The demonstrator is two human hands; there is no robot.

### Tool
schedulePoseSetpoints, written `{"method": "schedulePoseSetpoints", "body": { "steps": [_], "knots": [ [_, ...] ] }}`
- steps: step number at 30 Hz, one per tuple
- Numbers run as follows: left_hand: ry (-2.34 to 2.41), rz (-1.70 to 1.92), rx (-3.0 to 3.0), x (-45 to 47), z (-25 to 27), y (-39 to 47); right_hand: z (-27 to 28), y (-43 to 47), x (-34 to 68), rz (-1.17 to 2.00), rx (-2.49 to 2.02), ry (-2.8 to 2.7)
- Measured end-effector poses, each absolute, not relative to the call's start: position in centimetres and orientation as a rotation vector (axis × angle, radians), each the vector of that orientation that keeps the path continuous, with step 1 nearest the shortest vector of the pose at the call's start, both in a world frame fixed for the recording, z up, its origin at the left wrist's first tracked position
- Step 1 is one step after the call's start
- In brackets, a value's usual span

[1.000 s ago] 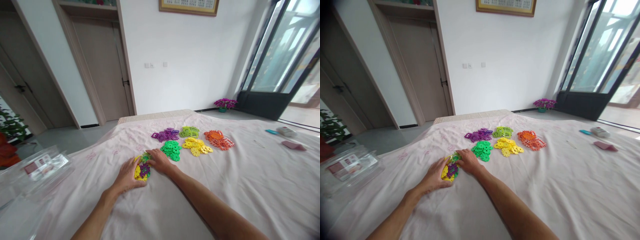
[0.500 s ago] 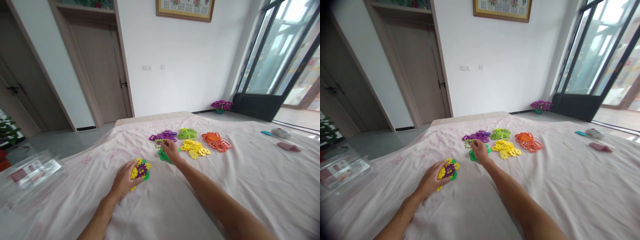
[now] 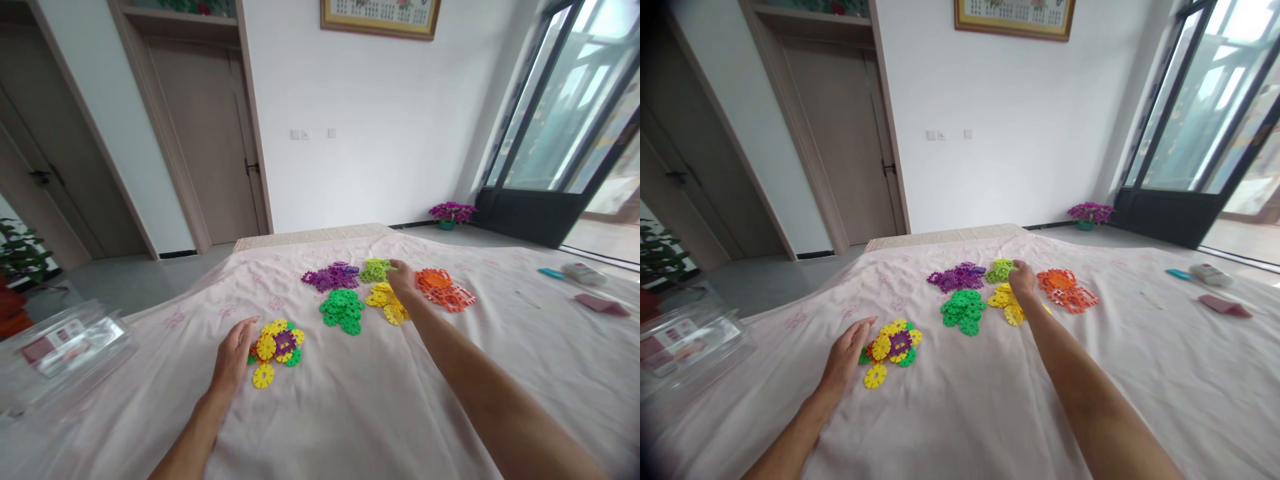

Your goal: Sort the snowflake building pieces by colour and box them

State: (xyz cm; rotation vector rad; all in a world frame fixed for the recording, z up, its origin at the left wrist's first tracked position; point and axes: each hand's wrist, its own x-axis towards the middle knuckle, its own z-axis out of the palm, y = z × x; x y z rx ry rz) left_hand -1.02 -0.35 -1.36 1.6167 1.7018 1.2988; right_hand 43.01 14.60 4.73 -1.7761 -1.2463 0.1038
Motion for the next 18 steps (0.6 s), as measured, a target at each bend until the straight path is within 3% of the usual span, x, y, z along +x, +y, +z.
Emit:
{"method": "schedulePoseSetpoints", "body": {
  "steps": [10, 18],
  "knots": [
    [2.053, 0.988, 1.925, -1.9, -1.9, 0.5, 1.7, 6.8, 26.8, 0.575, -1.166, -1.885],
    [2.041, 0.980, 2.003, -1.8, -1.9, 0.3, 0.1, 1.5, 22.2, 0.379, -0.833, -2.318]
  ]
}}
